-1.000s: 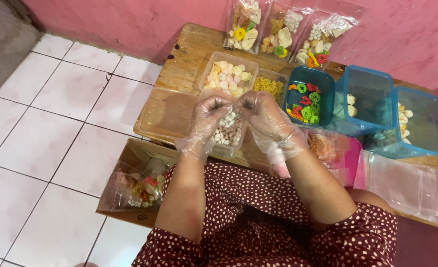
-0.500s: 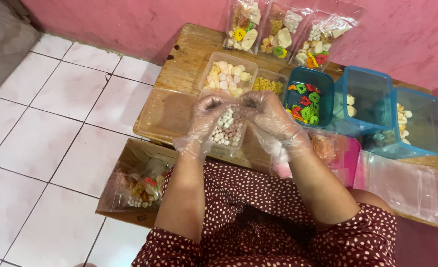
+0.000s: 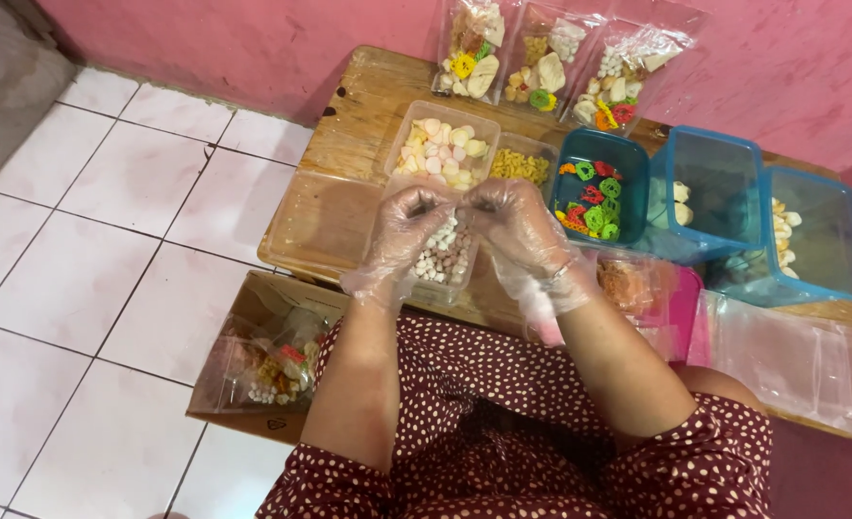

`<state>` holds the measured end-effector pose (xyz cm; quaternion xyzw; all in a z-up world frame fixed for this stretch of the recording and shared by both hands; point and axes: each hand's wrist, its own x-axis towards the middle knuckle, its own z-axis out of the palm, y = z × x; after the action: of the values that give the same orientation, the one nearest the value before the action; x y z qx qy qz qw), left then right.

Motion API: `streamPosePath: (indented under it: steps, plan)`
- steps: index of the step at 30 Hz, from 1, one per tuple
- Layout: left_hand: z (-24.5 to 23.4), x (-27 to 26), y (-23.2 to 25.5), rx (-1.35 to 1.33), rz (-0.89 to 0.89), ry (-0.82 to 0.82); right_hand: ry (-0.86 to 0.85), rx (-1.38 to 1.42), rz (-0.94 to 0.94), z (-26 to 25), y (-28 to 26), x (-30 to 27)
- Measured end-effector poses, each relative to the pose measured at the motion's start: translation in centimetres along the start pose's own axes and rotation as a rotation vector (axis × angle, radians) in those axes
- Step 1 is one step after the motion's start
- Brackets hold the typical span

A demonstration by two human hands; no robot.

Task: Packaging various snack items into small plastic bags by hand

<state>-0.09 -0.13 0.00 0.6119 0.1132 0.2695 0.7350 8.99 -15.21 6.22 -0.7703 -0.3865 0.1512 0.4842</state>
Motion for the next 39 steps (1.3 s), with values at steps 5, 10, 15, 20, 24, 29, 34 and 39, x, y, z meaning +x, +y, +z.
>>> streamPosePath:
  steps: [5, 10, 15, 20, 24, 29, 34, 39]
  plan:
    - [0.2, 0.1, 0.8, 0.027, 0.002, 0.01, 0.089, -0.221, -0.054, 1.1, 1.3, -0.1]
    - [0.6, 0.0, 0.2, 0.0, -0.044, -0.011, 0.08, -0.221, 0.014, 1.2, 1.8, -0.4]
    - [0.8, -0.2, 0.9, 0.028, -0.11, -0.04, 0.081, -0.192, 0.07, 0.6, 0.9, -0.8]
    - [0.7, 0.2, 0.2, 0.047, -0.167, -0.057, 0.05, 0.242, 0.097, -0.5, -1.0, -1.9]
    - [2.9, -1.5, 6.6, 0.065, -0.161, -0.082, 0.051, 0.261, 0.061, -1.3, 0.1, -2.4]
    - [3.7, -0.4, 2.0, -0.02, -0.146, -0.16, 0.049, -0.053, 0.083, -3.8, 0.0, -3.6]
    - [6.8, -1.0, 2.3, -0.119, -0.143, -0.187, 0.068, -0.207, 0.152, -6.2, 2.2, -5.0]
    - [9.4, -2.1, 2.7, -0.127, -0.129, -0.237, 0.08, -0.268, 0.225, -8.3, 1.4, -7.2]
